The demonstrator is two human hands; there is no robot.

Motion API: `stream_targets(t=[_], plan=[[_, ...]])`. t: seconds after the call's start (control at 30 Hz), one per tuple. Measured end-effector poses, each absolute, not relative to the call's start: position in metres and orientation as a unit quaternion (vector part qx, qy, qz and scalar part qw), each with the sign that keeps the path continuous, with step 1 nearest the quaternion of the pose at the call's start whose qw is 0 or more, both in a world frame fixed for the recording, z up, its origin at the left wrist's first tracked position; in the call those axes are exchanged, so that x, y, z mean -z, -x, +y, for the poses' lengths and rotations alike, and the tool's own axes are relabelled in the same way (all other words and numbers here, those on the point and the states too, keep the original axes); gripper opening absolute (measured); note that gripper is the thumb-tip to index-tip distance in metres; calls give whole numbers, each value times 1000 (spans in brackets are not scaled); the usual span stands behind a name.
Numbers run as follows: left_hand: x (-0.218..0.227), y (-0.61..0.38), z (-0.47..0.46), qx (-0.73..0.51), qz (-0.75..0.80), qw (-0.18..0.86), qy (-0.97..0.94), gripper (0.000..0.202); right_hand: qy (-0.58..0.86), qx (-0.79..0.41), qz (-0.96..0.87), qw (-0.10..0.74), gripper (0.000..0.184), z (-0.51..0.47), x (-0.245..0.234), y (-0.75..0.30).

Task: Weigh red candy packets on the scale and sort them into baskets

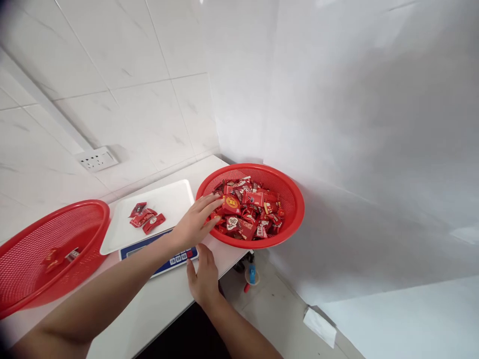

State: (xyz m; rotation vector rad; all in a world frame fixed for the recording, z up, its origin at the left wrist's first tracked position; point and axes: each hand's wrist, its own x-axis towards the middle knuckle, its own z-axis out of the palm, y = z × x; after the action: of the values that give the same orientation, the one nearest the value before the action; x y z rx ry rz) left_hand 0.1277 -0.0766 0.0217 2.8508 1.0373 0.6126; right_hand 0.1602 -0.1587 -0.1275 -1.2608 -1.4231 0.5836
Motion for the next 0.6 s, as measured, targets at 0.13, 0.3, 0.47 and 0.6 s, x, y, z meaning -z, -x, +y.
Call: stream_targets(t=[0.13,0.3,0.47,0.6], plan=[[1,-77,-125,-322,414,79,-848,29,471,-269,-604,584,37,-172,120,-173],[51,-39,-180,-359,541,196,-735,15,449,-182,-634,603,33,-187,61,-242],[80,-44,-205,-282,518,353,-726,17,614,-159,-659,405,27,-130,-7,-338],[89,-50,-208,-318,470,391,-725,19,724,-148,-658,144,36,-76,0,-382]])
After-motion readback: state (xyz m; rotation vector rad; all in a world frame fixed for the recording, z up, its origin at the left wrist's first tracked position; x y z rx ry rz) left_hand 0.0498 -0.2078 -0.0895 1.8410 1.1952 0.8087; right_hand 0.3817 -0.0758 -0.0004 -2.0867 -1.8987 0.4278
